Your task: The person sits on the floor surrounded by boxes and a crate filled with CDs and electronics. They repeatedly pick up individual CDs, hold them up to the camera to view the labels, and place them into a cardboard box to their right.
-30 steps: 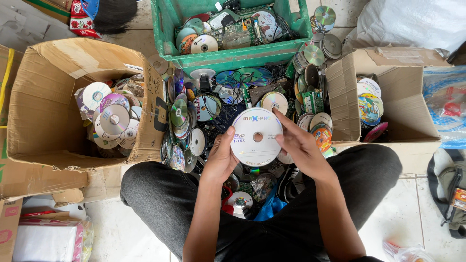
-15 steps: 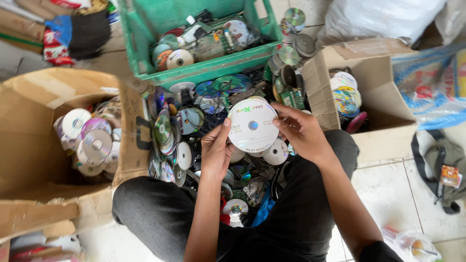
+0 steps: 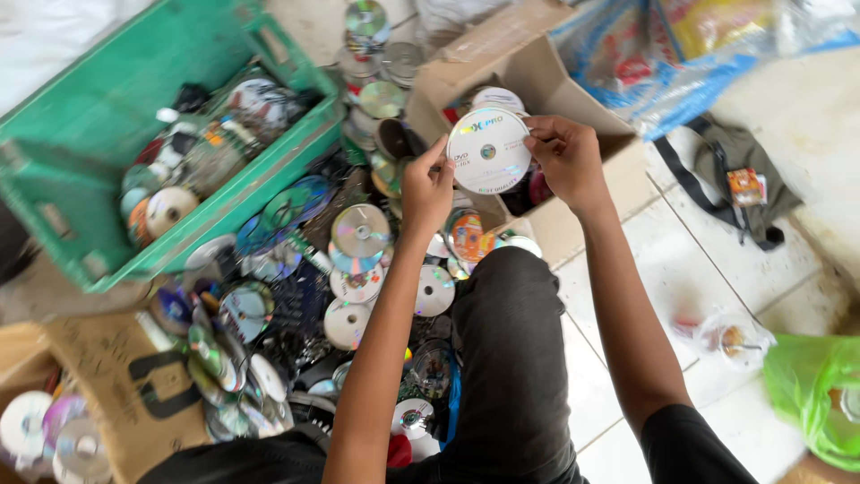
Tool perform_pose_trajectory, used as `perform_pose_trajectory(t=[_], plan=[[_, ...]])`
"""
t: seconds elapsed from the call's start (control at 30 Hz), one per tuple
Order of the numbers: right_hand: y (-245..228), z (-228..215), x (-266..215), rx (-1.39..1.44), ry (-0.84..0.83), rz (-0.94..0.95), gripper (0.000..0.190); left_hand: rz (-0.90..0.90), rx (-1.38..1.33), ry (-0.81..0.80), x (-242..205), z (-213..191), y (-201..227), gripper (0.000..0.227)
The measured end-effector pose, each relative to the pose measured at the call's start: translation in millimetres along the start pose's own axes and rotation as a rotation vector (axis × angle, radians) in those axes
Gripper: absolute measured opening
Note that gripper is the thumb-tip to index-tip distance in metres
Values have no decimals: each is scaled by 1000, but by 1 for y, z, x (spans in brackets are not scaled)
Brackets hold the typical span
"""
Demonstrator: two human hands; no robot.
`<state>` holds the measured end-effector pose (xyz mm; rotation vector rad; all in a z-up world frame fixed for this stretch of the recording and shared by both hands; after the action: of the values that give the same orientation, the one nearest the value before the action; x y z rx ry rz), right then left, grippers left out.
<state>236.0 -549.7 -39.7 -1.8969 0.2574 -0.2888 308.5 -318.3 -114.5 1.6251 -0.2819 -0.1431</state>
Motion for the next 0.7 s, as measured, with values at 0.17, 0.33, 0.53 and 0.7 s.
perform_pose_trajectory(t=[0.17,0.33,0.53,0.7], plan=[[94,-43,27,-228,145,194,27,-70,379,-182,46,90,-33,46],[202,-48,58,-492,173,328,33,-80,625,-315,80,149,-116,47],[254,-16,84,-626,-15,334,35,-193,857,-499,103,177,-148,21],[255,2,85,-802,-117,288,28,-149,1080,-619,97,186,-147,19]])
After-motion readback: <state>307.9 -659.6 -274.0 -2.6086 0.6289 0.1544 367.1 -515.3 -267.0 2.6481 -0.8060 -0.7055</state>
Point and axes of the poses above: each hand's wrist, its own x-axis towards the middle knuckle, its own z-axis out of the palm, y = z × x, the point moved 10 cm from there along x, towards the middle knuckle, and after that the axes turned 1 degree about -y, right-handed, at the moved point
